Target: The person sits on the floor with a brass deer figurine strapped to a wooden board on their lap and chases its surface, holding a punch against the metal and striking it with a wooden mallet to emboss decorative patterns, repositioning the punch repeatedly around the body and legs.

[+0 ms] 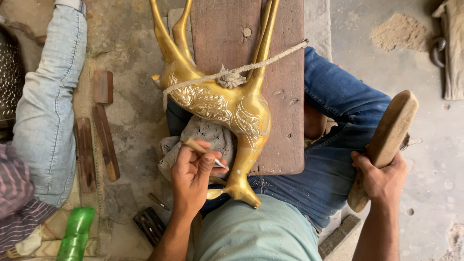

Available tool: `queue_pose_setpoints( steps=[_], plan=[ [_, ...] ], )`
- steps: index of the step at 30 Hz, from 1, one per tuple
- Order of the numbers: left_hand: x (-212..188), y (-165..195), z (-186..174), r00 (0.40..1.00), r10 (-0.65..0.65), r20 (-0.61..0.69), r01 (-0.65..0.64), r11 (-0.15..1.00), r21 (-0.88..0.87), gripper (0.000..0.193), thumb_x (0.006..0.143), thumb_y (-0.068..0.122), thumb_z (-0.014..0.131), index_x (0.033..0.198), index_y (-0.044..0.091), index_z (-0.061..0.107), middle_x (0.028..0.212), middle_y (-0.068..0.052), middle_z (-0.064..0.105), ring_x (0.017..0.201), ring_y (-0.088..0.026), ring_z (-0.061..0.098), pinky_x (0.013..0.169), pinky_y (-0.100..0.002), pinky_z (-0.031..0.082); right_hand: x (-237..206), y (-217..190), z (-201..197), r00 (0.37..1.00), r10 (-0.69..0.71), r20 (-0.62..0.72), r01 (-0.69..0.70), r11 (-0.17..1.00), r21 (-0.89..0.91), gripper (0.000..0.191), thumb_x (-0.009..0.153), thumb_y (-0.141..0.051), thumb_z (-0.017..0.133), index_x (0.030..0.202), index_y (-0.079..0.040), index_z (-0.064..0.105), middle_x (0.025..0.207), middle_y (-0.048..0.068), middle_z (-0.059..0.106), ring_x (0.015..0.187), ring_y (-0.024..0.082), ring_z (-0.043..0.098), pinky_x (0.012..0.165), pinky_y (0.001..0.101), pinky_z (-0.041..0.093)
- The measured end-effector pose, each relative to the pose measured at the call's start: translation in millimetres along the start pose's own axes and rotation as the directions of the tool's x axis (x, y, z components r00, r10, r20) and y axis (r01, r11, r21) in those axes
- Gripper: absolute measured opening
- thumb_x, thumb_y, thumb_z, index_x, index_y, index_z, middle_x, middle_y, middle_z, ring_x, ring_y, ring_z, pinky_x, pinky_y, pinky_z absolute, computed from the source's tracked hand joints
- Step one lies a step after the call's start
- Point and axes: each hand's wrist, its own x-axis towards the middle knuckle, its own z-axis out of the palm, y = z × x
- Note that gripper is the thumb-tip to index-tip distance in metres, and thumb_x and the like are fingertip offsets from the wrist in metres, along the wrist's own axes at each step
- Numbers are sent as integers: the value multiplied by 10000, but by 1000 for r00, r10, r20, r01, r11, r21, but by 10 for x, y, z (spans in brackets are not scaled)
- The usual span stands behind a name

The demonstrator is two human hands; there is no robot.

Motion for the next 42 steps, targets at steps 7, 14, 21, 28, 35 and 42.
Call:
queue_pose_setpoints(
  steps=[7, 14, 21, 28, 35, 42],
  plan=[
    [-48, 38, 191, 999, -42, -26, 42, 999, 3, 287, 1026, 192, 633, 1195, -31, 566, 969, -99, 668, 862, -140, 716, 732, -331, 694, -133, -44, 4, 999, -52, 2, 52, 999, 2, 236, 862, -88, 807, 997, 23, 650, 853, 96, 720, 752, 159, 692, 682, 308, 556],
    [76, -4, 395, 971, 208, -118, -182, 963, 201, 328, 972, 126, 752, 1196, -33, 574, 1058, -88, 687, 882, -116, 725, 773, -248, 612, -172, -42, 18, 997, -81, 10, 81, 996, -36, 240, 863, -102, 805, 1009, 21, 660, 856, 97, 727, 766, 161, 713, 702, 300, 565],
    [214, -15, 460, 975, 188, -122, -161, 966, 204, 310, 977, 142, 755, 1196, -21, 609, 1071, -73, 691, 923, -96, 682, 783, -227, 614, -138, 65, 59, 997, -72, 18, 72, 997, 9, 259, 877, -86, 798, 1054, 10, 636, 895, 88, 701, 788, 162, 702, 716, 306, 573],
    [323, -37, 485, 965, 260, -43, -238, 931, 275, 238, 1001, 122, 748, 1163, -6, 629, 1131, -42, 676, 962, -90, 696, 792, -228, 650, -45, 231, 91, 997, -62, 38, 59, 996, 69, 265, 893, -51, 771, 1098, 21, 618, 917, 101, 693, 793, 176, 698, 720, 309, 583],
    [383, -15, 515, 949, 312, 39, -301, 866, 400, 271, 997, 113, 761, 1242, 36, 673, 1034, -37, 666, 905, -81, 724, 716, -229, 634, 13, 355, 109, 995, -81, 53, 77, 995, 70, 235, 910, -34, 776, 1056, 44, 609, 885, 112, 679, 790, 189, 696, 732, 321, 587],
    [329, -22, 536, 962, 264, -64, -221, 898, 380, 313, 1002, 107, 744, 1280, 11, 636, 1090, -50, 676, 897, -84, 696, 711, -228, 637, 22, 404, 112, 993, -97, 60, 93, 993, 73, 220, 931, -21, 780, 1036, 69, 609, 872, 129, 681, 760, 190, 696, 752, 338, 582]
  ],
)
